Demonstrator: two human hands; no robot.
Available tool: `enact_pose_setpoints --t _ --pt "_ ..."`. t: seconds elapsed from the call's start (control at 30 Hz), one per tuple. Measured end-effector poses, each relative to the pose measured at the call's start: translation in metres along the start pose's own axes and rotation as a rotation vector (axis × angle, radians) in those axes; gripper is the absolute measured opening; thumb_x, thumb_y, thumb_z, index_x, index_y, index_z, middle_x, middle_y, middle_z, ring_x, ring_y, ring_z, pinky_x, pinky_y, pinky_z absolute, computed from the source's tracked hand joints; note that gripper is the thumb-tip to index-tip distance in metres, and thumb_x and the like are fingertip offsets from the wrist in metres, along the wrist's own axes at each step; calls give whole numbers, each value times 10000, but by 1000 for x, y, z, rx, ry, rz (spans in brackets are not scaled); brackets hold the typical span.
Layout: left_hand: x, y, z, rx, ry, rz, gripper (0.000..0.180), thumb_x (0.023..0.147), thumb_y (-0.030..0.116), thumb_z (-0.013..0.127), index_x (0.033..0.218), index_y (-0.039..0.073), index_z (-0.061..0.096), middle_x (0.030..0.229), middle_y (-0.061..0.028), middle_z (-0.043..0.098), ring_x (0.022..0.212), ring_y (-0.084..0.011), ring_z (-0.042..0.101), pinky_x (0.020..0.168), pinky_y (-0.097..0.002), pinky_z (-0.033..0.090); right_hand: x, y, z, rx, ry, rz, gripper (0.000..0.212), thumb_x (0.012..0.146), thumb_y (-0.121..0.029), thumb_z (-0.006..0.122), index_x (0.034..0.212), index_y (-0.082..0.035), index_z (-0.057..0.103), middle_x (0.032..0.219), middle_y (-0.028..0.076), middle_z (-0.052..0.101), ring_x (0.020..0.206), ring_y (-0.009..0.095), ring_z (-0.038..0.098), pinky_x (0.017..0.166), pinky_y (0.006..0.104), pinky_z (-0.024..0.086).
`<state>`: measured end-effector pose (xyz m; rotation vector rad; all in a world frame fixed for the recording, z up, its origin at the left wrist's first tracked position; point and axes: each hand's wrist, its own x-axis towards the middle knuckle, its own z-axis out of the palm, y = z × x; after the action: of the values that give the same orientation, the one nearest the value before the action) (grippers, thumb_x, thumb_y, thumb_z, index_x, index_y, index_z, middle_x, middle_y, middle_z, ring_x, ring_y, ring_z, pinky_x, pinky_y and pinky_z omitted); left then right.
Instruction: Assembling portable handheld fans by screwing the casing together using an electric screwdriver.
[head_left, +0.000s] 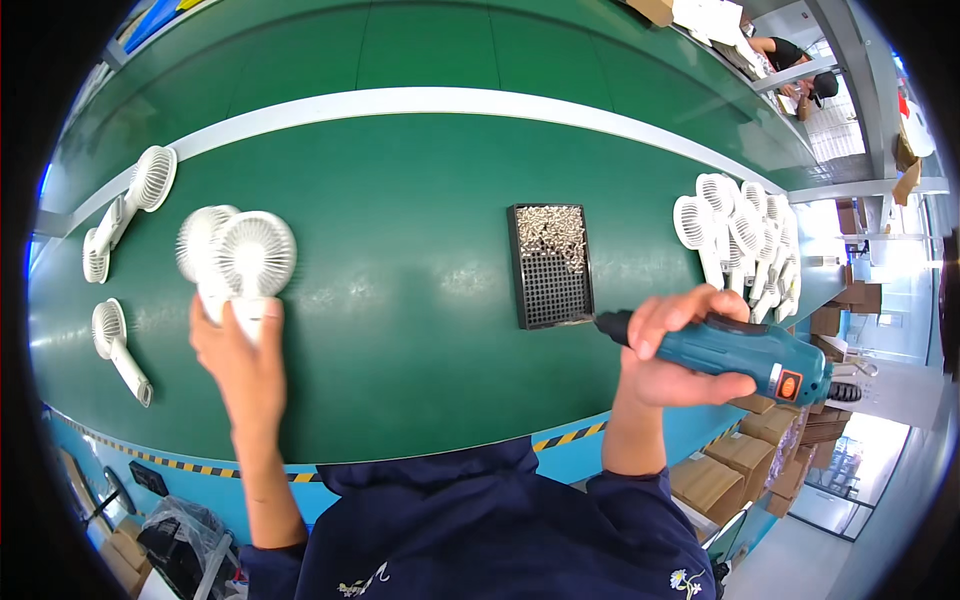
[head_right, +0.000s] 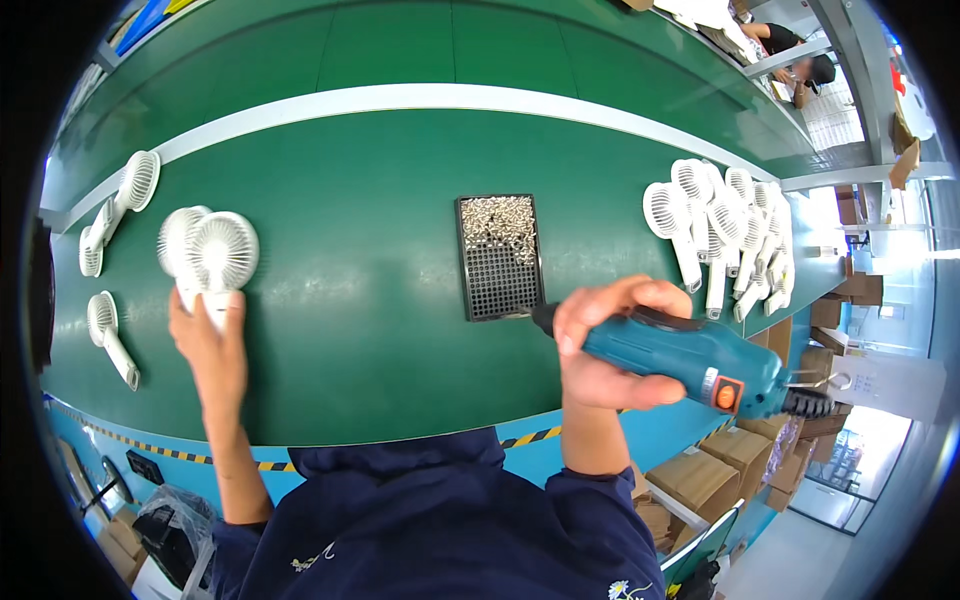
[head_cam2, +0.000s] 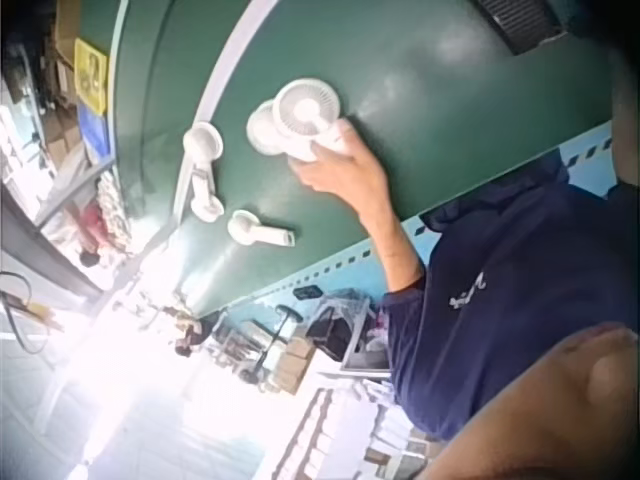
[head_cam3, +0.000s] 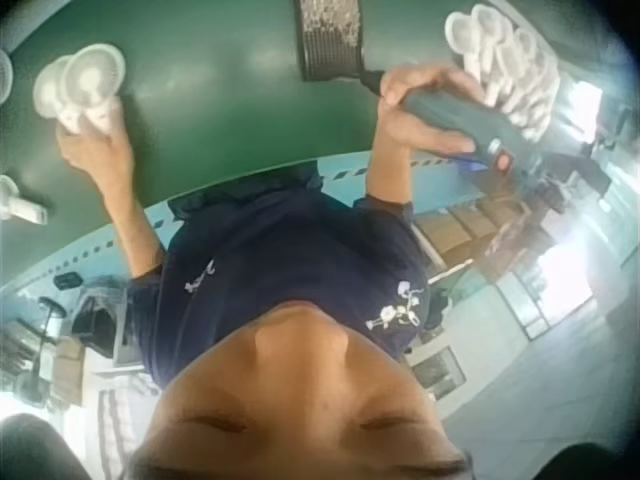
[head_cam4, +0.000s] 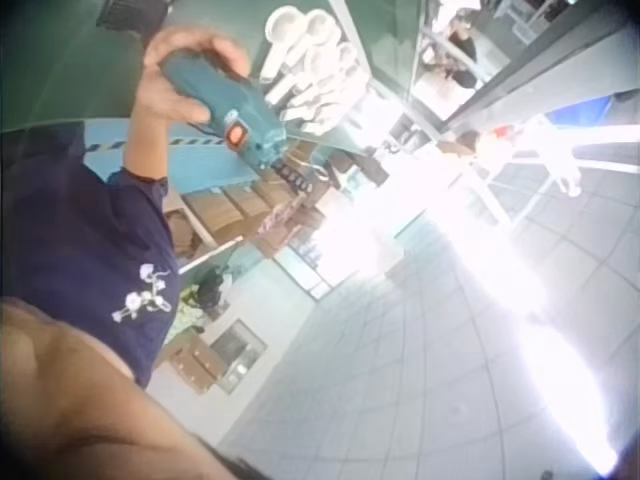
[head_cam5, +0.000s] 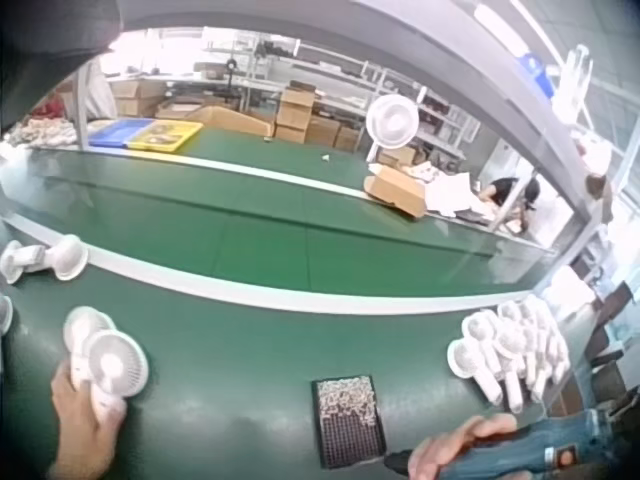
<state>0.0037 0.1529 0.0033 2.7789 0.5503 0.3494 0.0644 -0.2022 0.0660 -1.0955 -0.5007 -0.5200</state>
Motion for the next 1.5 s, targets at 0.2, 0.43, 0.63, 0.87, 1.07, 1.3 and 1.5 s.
enact_pose_setpoints --t 0.2,0.43,0.63,0.87,1.07,1.3,1.5 --pt "-23 106 10 -156 -156 166 486 907 315 599 1228 -17 451 1432 -320 231 1288 -445 290 1026 -516 246 30 52 0 54 4 -45 813 791 -756 492 1131 -18 459 747 117 566 482 159 511 419 261 449" --pt "-5 80 -12 -150 -246 581 673 836 416 641 1387 94 427 1506 -269 192 1379 -485 175 1080 -564 191 40 63 -9 133 -31 36 953 681 -899 377 1088 -51 526 706 65 531 435 152 483 399 281 395" --pt "22 80 -3 -26 -363 974 538 800 571 577 1270 308 594 1485 -121 347 1391 -394 244 1097 -619 149 35 67 -15 120 41 89 955 668 -919 345 1065 -76 557 674 50 517 428 146 467 390 272 366" --pt "-24 117 3 -258 -344 715 507 738 320 736 1184 114 614 1418 -126 418 1331 -377 340 1053 -628 182 38 31 0 251 -18 86 871 751 -830 439 1139 -54 524 756 41 510 487 126 472 466 259 395" --pt "-12 145 12 -743 -154 551 351 592 179 848 884 69 689 818 -19 488 773 -195 469 740 -345 312 34 9 21 421 13 176 659 852 -636 554 1099 -33 454 768 55 492 513 123 493 482 256 415" --pt "-20 144 19 -875 -250 489 244 601 108 834 795 104 688 755 26 498 730 -156 483 742 -326 297 23 12 34 422 -33 275 755 828 -723 492 1133 -34 452 781 51 482 518 130 487 465 269 409" --pt "-21 142 21 -868 -276 489 213 617 56 811 787 97 688 747 25 505 732 -151 498 759 -323 303 16 11 25 455 -5 370 878 749 -841 418 1182 -79 469 784 55 506 516 183 527 492 335 424"
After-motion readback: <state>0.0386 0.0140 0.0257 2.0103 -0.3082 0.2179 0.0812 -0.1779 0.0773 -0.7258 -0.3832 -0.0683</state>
